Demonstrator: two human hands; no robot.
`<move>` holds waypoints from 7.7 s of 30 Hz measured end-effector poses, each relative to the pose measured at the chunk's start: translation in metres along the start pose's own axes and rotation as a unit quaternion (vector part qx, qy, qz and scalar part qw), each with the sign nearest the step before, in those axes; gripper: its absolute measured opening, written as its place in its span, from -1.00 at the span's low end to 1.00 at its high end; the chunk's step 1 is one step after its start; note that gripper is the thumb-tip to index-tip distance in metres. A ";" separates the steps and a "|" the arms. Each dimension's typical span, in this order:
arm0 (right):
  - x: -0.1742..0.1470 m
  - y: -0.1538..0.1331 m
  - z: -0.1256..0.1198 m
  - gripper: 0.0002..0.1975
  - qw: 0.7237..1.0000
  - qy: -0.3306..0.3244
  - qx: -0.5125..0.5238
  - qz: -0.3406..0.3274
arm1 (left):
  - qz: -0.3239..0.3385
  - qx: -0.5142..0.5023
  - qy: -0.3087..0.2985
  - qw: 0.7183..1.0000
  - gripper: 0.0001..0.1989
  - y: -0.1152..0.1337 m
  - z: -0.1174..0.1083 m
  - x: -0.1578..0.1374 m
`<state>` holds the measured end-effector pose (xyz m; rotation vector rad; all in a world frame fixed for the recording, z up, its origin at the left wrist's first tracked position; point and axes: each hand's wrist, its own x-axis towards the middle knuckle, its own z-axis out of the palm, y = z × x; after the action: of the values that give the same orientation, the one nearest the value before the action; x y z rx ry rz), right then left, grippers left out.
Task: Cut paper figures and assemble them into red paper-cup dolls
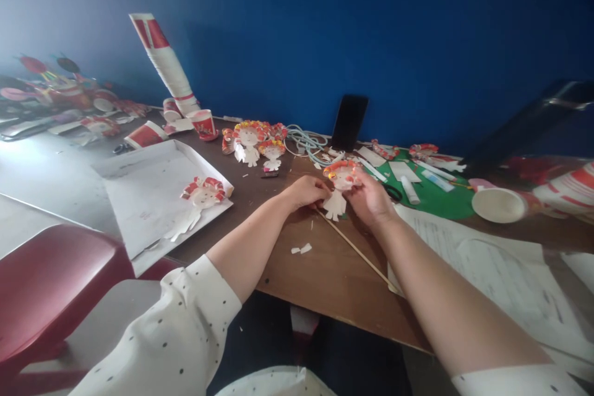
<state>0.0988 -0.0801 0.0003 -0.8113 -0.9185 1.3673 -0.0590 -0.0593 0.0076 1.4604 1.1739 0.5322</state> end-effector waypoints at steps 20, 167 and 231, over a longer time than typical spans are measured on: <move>0.026 -0.043 -0.070 -0.64 0.840 0.323 -0.410 -0.150 | -0.001 0.000 -0.029 1.000 -0.95 -0.003 -0.003 0.003; -0.036 0.006 -0.009 -0.81 0.706 -0.018 -0.662 -0.251 | 0.273 0.532 -0.030 0.801 -0.81 0.000 0.025 -0.070; -0.031 0.007 -0.011 -0.78 0.694 0.047 -0.663 -0.276 | 0.267 0.532 -0.024 0.803 -0.80 -0.005 0.028 -0.069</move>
<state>0.1065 -0.1099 -0.0127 -1.4471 -1.8883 -0.0951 -0.0648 -0.1338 0.0147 2.8101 1.0247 0.1542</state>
